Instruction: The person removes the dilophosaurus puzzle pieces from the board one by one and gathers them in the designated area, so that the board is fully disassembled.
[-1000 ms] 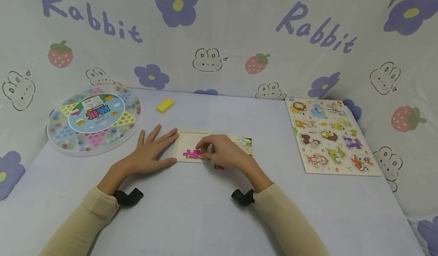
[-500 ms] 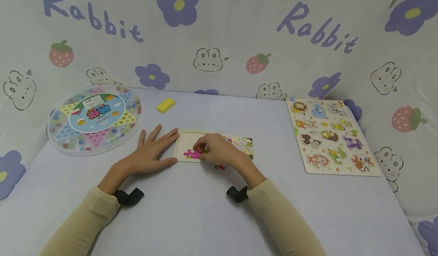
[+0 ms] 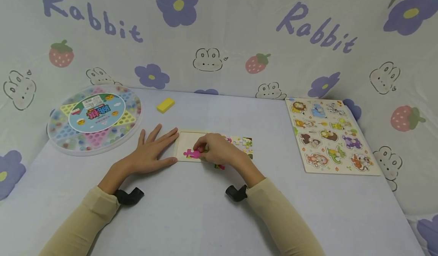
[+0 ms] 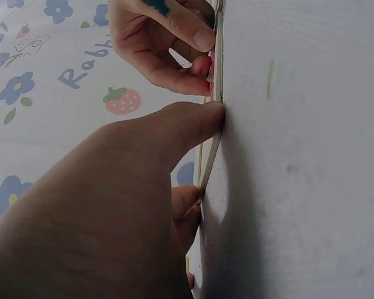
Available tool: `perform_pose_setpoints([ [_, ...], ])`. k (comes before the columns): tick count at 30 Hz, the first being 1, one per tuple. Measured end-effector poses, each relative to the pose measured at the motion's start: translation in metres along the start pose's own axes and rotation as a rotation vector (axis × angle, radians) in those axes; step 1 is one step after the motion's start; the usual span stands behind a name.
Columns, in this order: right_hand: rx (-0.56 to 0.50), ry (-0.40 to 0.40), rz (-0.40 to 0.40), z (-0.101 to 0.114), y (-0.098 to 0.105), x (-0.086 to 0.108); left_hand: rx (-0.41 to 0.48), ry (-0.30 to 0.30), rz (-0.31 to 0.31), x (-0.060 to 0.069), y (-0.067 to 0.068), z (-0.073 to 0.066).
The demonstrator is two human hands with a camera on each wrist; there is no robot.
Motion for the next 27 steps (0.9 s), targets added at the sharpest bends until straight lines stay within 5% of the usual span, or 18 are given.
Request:
perform_pose_setpoints([
  [27,-0.061,0.038,-0.038,-0.0032,-0.0025,0.004,0.01,-0.01,-0.015,-0.0002,0.0035,-0.0035],
])
Point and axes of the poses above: each hand's wrist, its own x-axis away from the middle knuckle, its own y-axis out of the back of the hand, z = x × y, the point moved 5 cm from there along -x, towards the middle knuckle, and after that the axes turned 11 degrees about -y, right-handed, at the moved point
